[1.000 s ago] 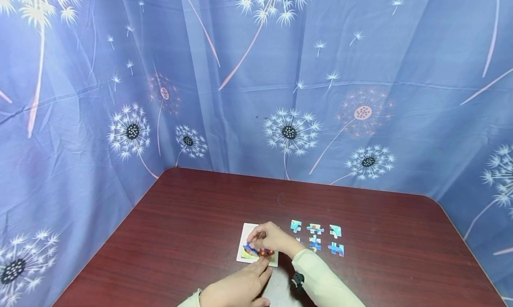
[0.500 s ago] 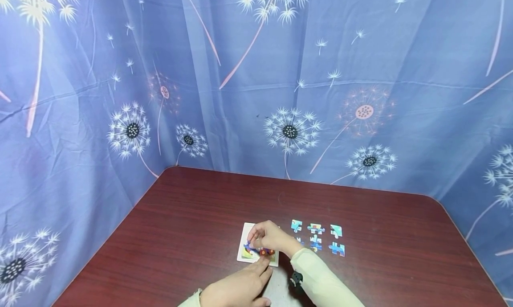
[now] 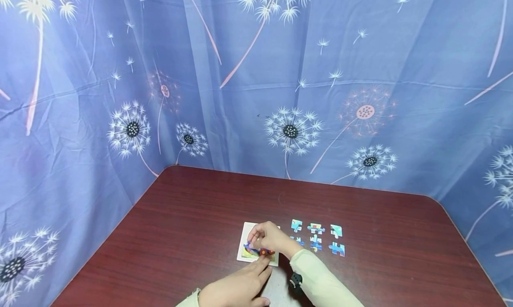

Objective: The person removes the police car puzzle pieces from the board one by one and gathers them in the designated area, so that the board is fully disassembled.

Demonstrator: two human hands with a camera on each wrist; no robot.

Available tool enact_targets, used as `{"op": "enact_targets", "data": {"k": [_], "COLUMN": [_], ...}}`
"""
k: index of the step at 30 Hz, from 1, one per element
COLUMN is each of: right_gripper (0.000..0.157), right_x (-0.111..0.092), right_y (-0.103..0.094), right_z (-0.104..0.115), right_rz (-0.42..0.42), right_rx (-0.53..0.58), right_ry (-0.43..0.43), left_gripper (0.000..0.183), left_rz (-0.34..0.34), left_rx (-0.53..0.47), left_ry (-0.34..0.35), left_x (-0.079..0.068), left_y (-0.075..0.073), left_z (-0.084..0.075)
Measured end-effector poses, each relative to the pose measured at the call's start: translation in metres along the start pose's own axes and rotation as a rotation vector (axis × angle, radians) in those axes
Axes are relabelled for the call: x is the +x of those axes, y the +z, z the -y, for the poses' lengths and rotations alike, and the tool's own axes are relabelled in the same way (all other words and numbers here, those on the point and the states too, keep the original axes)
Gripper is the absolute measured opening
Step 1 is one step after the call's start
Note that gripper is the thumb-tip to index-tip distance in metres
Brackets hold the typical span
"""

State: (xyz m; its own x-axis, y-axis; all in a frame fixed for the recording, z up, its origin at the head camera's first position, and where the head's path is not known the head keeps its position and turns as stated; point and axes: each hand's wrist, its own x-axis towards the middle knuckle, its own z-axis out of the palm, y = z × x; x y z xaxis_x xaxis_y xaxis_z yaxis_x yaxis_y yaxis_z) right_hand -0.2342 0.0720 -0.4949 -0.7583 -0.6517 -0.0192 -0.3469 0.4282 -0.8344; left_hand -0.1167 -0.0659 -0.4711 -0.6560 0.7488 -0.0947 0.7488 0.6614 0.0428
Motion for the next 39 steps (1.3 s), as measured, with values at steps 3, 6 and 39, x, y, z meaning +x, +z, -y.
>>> {"op": "enact_targets", "data": {"k": [3, 6, 39], "right_gripper": [0.006, 0.006, 0.008], "right_x": [0.0, 0.0, 0.0073], "right_y": [0.0, -0.0003, -0.0011], "right_z": [-0.0003, -0.0006, -0.0012], "right_rz": [0.001, 0.003, 0.016], "right_rx": [0.007, 0.022, 0.078], "right_ry": [0.002, -0.002, 0.027], "left_gripper": [0.068, 0.069, 0.067], "left_rz": [-0.004, -0.01, -0.021], "left_rx": [0.005, 0.015, 0.018], "left_ry": [0.0, -0.001, 0.017], "left_x": [-0.0005, -0.0001, 0.0043], "left_y": [-0.0006, -0.0006, -0.0004], "left_z": [0.0, 0.0006, 0.0047]}}
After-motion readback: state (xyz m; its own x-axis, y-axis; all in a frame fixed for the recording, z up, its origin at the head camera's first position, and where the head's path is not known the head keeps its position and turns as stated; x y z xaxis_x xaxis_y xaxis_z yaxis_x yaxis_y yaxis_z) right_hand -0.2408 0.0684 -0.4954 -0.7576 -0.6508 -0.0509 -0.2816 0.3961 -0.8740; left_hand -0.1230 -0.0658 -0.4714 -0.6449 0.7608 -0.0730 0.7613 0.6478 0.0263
